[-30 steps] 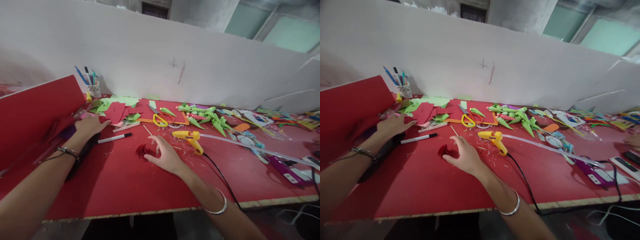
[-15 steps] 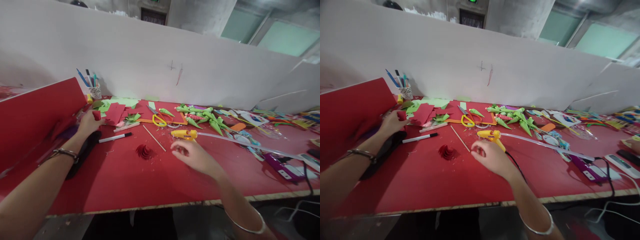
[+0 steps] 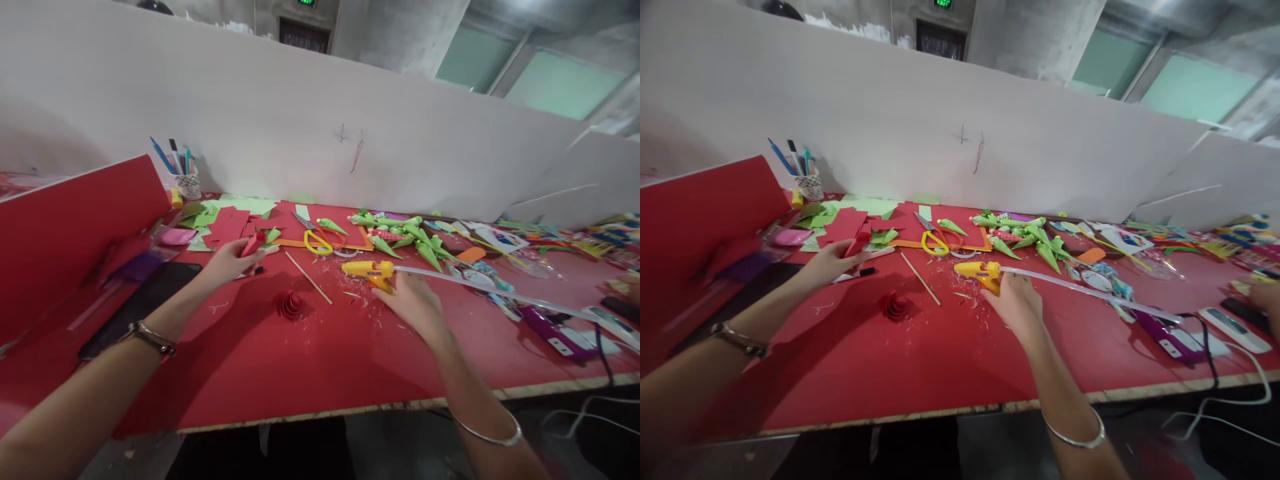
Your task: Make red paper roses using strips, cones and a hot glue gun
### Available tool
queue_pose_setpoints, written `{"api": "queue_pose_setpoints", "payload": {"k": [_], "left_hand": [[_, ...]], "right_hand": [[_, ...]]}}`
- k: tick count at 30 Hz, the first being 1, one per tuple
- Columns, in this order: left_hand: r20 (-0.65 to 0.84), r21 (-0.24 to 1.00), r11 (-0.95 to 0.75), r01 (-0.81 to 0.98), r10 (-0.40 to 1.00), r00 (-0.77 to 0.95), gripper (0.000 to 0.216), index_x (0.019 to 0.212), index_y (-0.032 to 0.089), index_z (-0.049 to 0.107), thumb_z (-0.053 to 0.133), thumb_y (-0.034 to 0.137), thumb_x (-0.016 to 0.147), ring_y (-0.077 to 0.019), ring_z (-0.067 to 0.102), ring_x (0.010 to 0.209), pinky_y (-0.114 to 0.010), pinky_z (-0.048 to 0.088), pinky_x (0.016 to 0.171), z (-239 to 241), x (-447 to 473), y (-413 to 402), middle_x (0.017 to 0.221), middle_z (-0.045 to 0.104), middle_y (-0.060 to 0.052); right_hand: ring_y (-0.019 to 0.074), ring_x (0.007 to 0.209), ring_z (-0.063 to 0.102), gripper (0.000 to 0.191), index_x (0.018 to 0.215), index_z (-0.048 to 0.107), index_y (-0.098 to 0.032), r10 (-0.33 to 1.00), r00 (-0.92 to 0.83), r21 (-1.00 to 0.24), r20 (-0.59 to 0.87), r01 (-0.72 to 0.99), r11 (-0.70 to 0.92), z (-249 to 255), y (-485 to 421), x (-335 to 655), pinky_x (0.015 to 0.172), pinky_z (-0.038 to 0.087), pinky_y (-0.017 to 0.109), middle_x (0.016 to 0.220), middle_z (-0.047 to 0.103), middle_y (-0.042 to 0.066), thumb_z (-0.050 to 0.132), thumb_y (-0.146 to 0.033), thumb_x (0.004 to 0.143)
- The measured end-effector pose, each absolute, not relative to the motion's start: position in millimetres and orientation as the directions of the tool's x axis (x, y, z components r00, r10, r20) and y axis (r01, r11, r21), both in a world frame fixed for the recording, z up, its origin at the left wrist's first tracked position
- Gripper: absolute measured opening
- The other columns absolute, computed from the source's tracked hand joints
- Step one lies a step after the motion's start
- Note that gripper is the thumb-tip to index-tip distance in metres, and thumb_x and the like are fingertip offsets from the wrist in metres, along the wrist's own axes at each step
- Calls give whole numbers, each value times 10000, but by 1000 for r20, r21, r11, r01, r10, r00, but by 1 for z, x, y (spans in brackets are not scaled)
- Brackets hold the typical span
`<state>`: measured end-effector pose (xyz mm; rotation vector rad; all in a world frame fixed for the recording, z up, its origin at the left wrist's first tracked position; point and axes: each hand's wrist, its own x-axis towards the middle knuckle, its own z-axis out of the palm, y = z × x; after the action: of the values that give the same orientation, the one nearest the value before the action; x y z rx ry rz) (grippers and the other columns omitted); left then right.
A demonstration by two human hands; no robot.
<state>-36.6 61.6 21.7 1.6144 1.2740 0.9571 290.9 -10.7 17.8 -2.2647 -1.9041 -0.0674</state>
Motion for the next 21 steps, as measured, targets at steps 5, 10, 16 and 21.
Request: {"api": "queue_pose_setpoints", "payload": {"k": [5,10,16,21], "left_hand": [[60,982,-111,156,951,303,283,662,166,416,531,409,751,-30,364,373,-169,303,387,12,-21,51,544,443,54],[113,987,-147,66,924,365,305,691,179,384,499,454,751,-40,373,308,-175,279,338,9,-23,48,480,462,64],[139,971,-206,121,899,416,281,627,169,430,566,399,714,-86,461,317,-202,371,389,10,-22,43,373,510,45],[174,931,-279,233,905,388,246,547,156,509,645,331,654,-106,512,425,-221,411,467,8,-20,37,441,564,21]], "right_hand": [[236,708,608,247,775,580,-161,984,158,-170,77,975,-143,7,-2,291,499,343,257,754,635,108,470,-382,780],[214,712,612,237,926,549,-156,977,154,-273,147,956,-110,16,3,296,539,376,253,786,644,86,425,-324,813],[199,711,595,293,872,567,-151,912,194,-484,362,875,6,51,8,279,568,415,267,751,627,64,446,-404,786],[162,550,564,300,742,598,-171,869,121,-604,480,764,227,55,5,242,500,435,274,617,600,25,587,-462,669]]}}
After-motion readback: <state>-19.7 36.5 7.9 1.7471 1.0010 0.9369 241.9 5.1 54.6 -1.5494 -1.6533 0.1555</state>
